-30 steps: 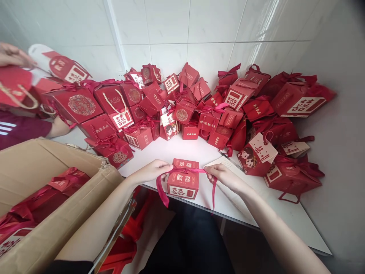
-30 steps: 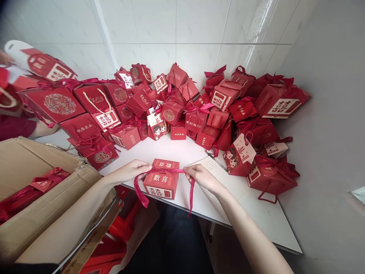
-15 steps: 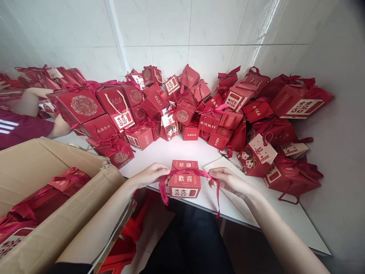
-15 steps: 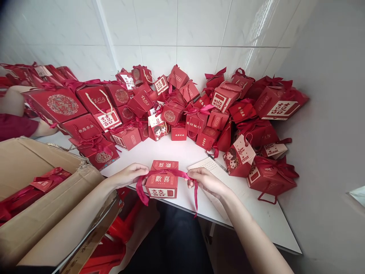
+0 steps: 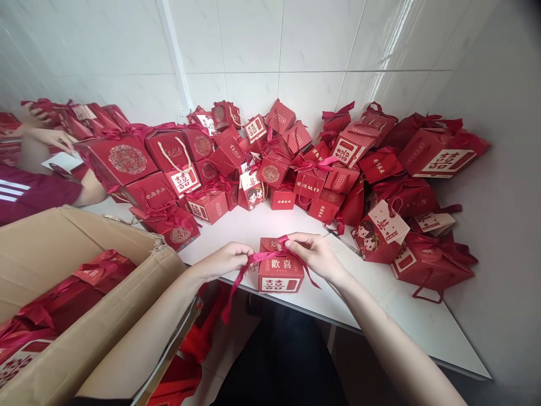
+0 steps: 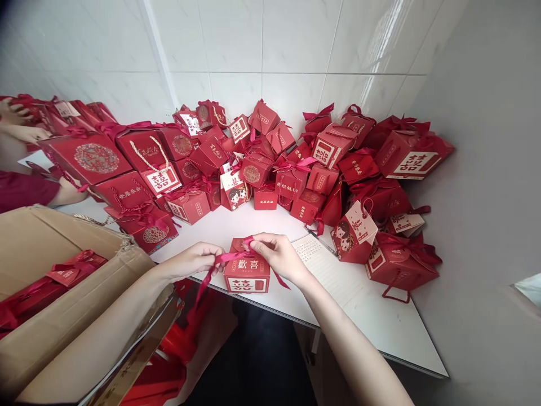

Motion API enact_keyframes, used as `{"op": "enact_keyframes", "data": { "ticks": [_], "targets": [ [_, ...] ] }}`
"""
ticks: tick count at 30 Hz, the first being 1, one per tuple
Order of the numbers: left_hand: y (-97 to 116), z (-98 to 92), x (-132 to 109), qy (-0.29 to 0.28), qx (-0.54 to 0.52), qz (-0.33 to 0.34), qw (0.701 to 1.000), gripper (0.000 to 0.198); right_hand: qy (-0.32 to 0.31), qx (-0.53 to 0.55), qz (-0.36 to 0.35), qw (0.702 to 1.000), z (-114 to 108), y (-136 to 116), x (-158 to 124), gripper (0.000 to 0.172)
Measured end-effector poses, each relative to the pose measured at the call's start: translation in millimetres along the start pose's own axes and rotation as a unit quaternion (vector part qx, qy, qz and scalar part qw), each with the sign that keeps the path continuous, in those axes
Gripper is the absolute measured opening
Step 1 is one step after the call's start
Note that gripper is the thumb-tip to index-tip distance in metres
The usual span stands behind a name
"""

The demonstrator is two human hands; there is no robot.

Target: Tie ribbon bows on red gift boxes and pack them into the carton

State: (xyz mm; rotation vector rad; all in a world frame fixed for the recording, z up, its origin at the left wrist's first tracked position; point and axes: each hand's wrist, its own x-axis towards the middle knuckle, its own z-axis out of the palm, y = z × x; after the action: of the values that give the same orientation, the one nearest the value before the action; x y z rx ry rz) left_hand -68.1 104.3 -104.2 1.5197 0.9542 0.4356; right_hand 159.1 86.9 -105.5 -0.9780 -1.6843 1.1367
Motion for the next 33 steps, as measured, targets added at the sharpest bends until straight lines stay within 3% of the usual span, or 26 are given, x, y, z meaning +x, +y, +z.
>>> {"op": "enact_keyframes", "data": {
  "ticks": [4,9,13,20,25,27,33],
  "targets": [
    [7.0,3.3,-5.3,0.04,0.008,-0.007,0.999,0.012,0.016,-0.019,-0.01,1.0,4.7,8.4,-0.8,0.033],
    [14.0,11.3,-10.1,0.102,0.18,0.012,0.978,0.03,0.026,-0.089,-0.067,0.993,7.0,8.6,-7.4,0.026],
    [17.5,14.5,-11.1,0.139,0.273,0.064,0.95,0.03,0.05,-0.137,-0.1,0.984,9.1,9.4,-8.9,0.024],
    [14.2,11.7,-9.7,0.122,0.225,0.08,0.963,0.025,0.055,-0.143,-0.089,0.984,10.8,14.4,-8.2,0.022],
    [14.6,16.8,-11.9,0.14,0.234,0.096,0.957,0.019,0.073,-0.124,-0.071,0.987,13.8,18.7,-7.3,0.014],
    [16.3,19.9,-12.3,0.152,0.259,0.111,0.947,0.014,0.076,-0.09,-0.06,0.991,14.7,19.2,-7.8,0.009],
    [17.2,24.0,-8.2,0.193,0.387,0.196,0.88,0.011,0.104,-0.045,0.003,0.994,16.4,17.4,-6.8,0.021]
  ]
}}
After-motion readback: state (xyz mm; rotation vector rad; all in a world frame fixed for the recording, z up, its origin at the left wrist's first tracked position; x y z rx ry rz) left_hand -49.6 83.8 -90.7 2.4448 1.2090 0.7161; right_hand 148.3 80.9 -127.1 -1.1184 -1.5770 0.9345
